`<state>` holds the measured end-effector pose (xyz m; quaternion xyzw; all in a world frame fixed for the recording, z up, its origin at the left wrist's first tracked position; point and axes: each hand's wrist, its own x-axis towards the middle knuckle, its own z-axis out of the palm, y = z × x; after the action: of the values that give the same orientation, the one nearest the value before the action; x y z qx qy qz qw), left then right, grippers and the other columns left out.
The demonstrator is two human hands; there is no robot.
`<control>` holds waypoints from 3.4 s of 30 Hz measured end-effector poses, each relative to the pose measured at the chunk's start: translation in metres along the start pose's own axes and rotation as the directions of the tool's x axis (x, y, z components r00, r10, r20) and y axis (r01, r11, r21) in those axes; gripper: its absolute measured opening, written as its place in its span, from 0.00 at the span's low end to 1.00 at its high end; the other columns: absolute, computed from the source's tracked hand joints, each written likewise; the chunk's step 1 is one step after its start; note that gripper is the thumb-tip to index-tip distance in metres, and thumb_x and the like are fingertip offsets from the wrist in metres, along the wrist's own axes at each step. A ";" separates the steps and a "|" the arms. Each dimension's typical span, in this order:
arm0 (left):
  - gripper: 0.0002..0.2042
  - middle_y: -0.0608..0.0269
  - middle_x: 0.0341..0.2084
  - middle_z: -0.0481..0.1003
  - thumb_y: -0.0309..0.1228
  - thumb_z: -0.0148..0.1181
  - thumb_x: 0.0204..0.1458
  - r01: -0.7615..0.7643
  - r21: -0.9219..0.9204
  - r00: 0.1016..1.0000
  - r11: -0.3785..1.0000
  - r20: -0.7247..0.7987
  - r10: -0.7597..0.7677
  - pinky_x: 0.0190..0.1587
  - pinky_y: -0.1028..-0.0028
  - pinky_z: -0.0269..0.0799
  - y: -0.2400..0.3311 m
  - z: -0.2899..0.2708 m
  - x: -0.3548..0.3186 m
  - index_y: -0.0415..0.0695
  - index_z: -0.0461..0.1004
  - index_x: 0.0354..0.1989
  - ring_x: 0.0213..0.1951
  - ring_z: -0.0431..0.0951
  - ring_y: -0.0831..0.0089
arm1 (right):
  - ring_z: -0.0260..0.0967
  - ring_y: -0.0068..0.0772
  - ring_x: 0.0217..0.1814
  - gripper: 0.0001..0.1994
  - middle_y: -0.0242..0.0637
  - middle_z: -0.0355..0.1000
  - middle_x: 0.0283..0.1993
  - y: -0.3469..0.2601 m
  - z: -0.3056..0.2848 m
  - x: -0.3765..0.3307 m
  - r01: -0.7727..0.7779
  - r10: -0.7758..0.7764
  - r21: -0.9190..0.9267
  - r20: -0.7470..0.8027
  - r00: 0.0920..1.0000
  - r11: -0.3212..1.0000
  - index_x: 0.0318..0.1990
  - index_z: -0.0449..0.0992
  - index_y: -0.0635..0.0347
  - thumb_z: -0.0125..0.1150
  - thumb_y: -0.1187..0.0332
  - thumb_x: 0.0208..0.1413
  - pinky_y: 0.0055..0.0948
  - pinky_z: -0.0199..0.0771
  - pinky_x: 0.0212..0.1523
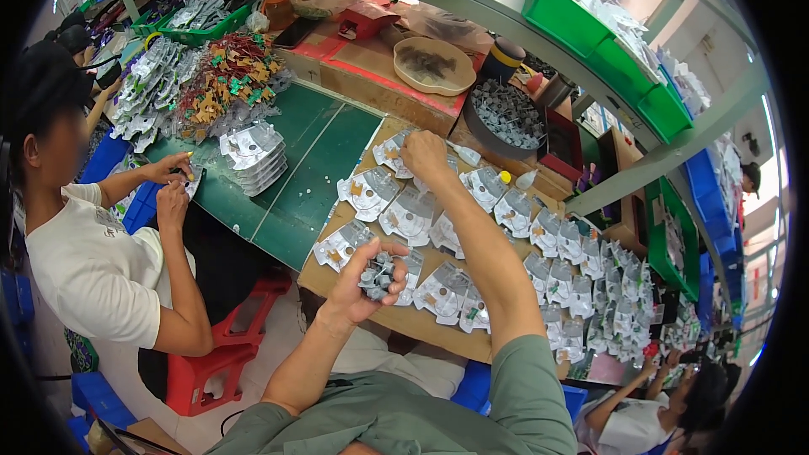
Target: The person assembles small electronic or plastic components by hand, taking them from packaging bags, plastic trays, and bins and fitting them together.
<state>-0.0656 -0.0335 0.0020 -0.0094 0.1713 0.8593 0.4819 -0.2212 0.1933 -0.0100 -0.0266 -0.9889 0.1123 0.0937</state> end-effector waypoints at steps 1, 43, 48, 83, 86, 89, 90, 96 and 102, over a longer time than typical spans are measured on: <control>0.23 0.59 0.25 0.72 0.48 0.45 0.62 0.004 0.004 1.000 1.000 -0.016 -0.004 0.20 0.77 0.66 -0.001 0.000 0.000 0.38 0.70 0.47 0.25 0.71 0.71 | 0.76 0.55 0.32 0.10 0.55 0.75 0.27 0.000 0.000 0.000 0.013 -0.013 -0.005 -0.027 1.000 1.000 0.28 0.82 0.64 0.61 0.66 0.46 0.46 0.75 0.39; 0.29 0.60 0.24 0.73 0.60 0.38 0.61 0.046 0.104 0.999 0.994 -0.010 -0.045 0.17 0.78 0.66 0.005 -0.003 0.016 0.45 0.70 0.49 0.22 0.73 0.72 | 0.73 0.21 0.42 0.22 0.37 0.77 0.42 -0.060 -0.111 -0.126 -0.048 -0.341 0.684 0.422 0.840 0.728 0.54 0.73 0.64 0.66 0.63 0.55 0.24 0.73 0.42; 0.27 0.61 0.22 0.72 0.62 0.38 0.60 0.123 0.261 0.992 0.957 -0.013 -0.124 0.16 0.78 0.68 -0.009 0.007 0.026 0.51 0.66 0.49 0.20 0.73 0.74 | 0.70 0.23 0.35 0.21 0.37 0.76 0.38 -0.052 -0.120 -0.149 -0.130 -0.266 0.671 0.454 0.850 0.730 0.52 0.72 0.64 0.66 0.66 0.51 0.27 0.72 0.39; 0.08 0.62 0.29 0.71 0.32 0.53 0.60 0.272 -0.030 0.961 0.962 -0.034 -0.273 0.14 0.86 0.59 -0.028 -0.004 0.065 0.40 0.69 0.41 0.23 0.68 0.80 | 0.71 0.18 0.32 0.10 0.30 0.75 0.32 -0.005 -0.074 -0.203 -0.251 0.189 0.919 0.200 0.962 0.306 0.43 0.77 0.65 0.60 0.68 0.58 0.20 0.72 0.36; 0.09 0.63 0.26 0.71 0.32 0.54 0.58 0.229 0.198 0.967 0.953 -0.157 -0.200 0.14 0.85 0.58 -0.024 0.015 0.063 0.38 0.70 0.36 0.22 0.69 0.81 | 0.72 0.23 0.34 0.10 0.34 0.76 0.34 -0.003 -0.081 -0.195 -0.212 0.163 0.823 0.147 0.976 0.527 0.38 0.78 0.63 0.61 0.65 0.56 0.25 0.71 0.39; 0.09 0.63 0.26 0.72 0.33 0.55 0.57 0.223 0.330 0.961 0.917 -0.234 -0.150 0.15 0.83 0.60 -0.020 0.020 0.064 0.39 0.70 0.34 0.22 0.69 0.80 | 0.73 0.31 0.38 0.11 0.37 0.75 0.35 -0.003 -0.087 -0.181 -0.146 0.130 0.705 0.076 0.989 0.694 0.34 0.78 0.63 0.62 0.63 0.52 0.29 0.69 0.39; 0.08 0.63 0.26 0.72 0.32 0.55 0.57 0.195 0.365 0.966 0.910 -0.234 -0.113 0.16 0.82 0.60 -0.018 0.017 0.066 0.39 0.71 0.34 0.22 0.70 0.79 | 0.72 0.28 0.37 0.10 0.35 0.74 0.34 -0.004 -0.091 -0.175 -0.141 0.096 0.637 0.105 0.990 0.758 0.34 0.78 0.63 0.62 0.65 0.52 0.26 0.69 0.37; 0.09 0.65 0.26 0.71 0.32 0.56 0.57 0.194 0.277 0.968 0.941 -0.210 -0.137 0.16 0.83 0.60 -0.001 0.003 0.081 0.39 0.72 0.41 0.22 0.68 0.79 | 0.74 0.38 0.28 0.09 0.42 0.74 0.26 0.003 -0.099 -0.137 -0.150 0.099 0.571 0.120 0.988 0.807 0.31 0.77 0.65 0.61 0.68 0.49 0.33 0.73 0.31; 0.12 0.61 0.29 0.69 0.31 0.55 0.58 0.211 -0.323 0.970 0.923 -0.047 -0.238 0.12 0.85 0.61 0.009 -0.006 0.083 0.38 0.69 0.47 0.22 0.66 0.79 | 0.75 0.45 0.31 0.06 0.45 0.75 0.29 0.045 -0.045 -0.083 0.049 -0.007 0.131 -0.300 0.954 0.990 0.31 0.76 0.64 0.60 0.71 0.50 0.40 0.73 0.30</control>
<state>-0.1186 0.0288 -0.0164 -0.1428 0.0499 0.8135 0.5616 -0.1300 0.2407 0.0079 -0.0227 -0.9536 0.1734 0.2453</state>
